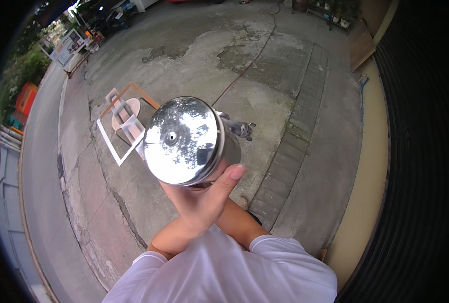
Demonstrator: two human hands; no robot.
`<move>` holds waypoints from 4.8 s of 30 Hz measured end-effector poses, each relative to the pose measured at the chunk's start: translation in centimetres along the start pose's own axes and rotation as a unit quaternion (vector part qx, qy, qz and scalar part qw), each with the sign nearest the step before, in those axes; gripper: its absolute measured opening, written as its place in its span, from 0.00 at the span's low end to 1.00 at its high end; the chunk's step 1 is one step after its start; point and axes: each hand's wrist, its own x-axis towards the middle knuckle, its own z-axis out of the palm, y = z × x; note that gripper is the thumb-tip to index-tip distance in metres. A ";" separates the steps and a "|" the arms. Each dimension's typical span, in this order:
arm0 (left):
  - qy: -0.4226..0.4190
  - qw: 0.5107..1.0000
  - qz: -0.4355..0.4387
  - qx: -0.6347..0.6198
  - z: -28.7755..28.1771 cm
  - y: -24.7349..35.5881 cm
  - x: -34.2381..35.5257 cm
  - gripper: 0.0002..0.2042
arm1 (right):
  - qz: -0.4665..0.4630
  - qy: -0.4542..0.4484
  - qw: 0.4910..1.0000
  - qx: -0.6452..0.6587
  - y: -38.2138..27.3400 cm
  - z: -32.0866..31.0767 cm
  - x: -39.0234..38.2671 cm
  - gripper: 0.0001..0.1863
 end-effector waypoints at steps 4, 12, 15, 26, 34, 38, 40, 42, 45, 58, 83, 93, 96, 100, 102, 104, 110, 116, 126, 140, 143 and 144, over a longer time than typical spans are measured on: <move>0.033 0.977 0.182 0.110 2.9 -2.1 -0.1 0.50 | 0.085 -0.018 0.996 -0.010 -0.8 0.5 -0.1 0.36; -0.069 0.996 0.016 0.052 1.5 -1.4 -1.3 0.38 | 0.230 -0.138 0.960 -0.080 -2.0 -4.7 1.6 0.28; -0.021 1.000 0.002 -0.006 -4.7 -4.0 -3.3 0.24 | 0.174 -0.178 0.963 -0.104 -1.9 -6.4 3.7 0.20; -0.332 0.905 -0.248 -0.091 2.2 -29.2 -11.3 0.34 | 0.203 -0.425 0.877 -0.092 -3.6 -7.0 9.8 0.19; -0.342 0.896 -0.252 0.132 -7.1 -43.2 -11.6 0.27 | 0.030 -0.466 0.870 -0.159 2.6 0.0 17.6 0.18; -0.237 0.884 -0.346 0.206 -15.6 -50.6 -13.0 0.19 | 0.036 -0.442 0.872 -0.209 7.5 7.0 23.2 0.16; -0.231 0.875 -0.375 0.201 -18.4 -54.2 -13.0 0.17 | 0.065 -0.422 0.878 -0.216 11.3 10.8 24.7 0.16; -0.181 0.856 -0.428 0.225 -19.0 -57.2 -11.9 0.16 | 0.033 -0.431 0.878 -0.203 16.1 15.5 26.8 0.16; -0.132 0.863 -0.419 0.250 -19.1 -61.2 -6.1 0.16 | 0.041 -0.448 0.856 -0.254 23.7 21.7 28.4 0.17; -0.023 0.839 -0.473 0.268 -20.3 -67.1 9.4 0.14 | 0.000 -0.595 0.729 -0.337 45.2 44.0 33.1 0.19; 0.365 0.624 -0.582 0.373 -18.2 -88.8 40.8 0.22 | -0.029 -0.825 0.482 -0.294 97.1 85.2 22.4 0.22; 0.361 0.554 -0.647 0.379 -17.8 -90.3 41.9 0.23 | 0.133 -0.906 0.291 -0.277 97.9 81.4 23.3 0.19; 0.372 0.559 -0.639 0.375 -17.9 -91.3 43.9 0.22 | 0.011 -0.910 0.340 -0.239 101.5 82.8 20.5 0.21; 0.385 0.561 -0.624 0.385 -17.8 -92.5 46.6 0.21 | -0.062 -0.865 0.404 -0.292 106.8 87.0 18.5 0.24; 0.386 0.559 -0.626 0.384 -17.7 -93.0 47.4 0.20 | -0.086 -0.843 0.459 -0.268 108.6 88.6 18.1 0.23; 0.389 0.561 -0.618 0.389 -17.3 -93.4 47.9 0.19 | -0.072 -0.825 0.494 -0.266 109.5 89.5 18.2 0.23; 0.403 0.538 -0.616 0.410 -16.1 -92.8 46.7 0.21 | -0.031 -0.811 0.513 -0.280 109.5 87.4 17.9 0.23; 0.406 0.500 -0.646 0.410 -14.3 -89.5 43.0 0.22 | 0.107 -0.863 0.413 -0.271 105.3 77.4 20.4 0.21; 0.418 0.473 -0.648 0.426 -8.4 -84.0 35.3 0.22 | 0.120 -0.912 0.337 -0.200 95.8 63.5 21.9 0.18; 0.494 0.419 -0.614 0.451 3.2 -73.8 25.7 0.22 | 0.150 -0.949 0.244 -0.131 84.9 45.5 20.7 0.16; 0.503 0.408 -0.616 0.448 4.4 -73.1 24.9 0.22 | 0.121 -0.971 0.167 -0.124 82.8 44.0 21.1 0.15; 0.505 0.409 -0.614 0.448 4.5 -73.1 24.9 0.23 | 0.162 -0.965 0.172 -0.112 82.1 43.5 21.2 0.14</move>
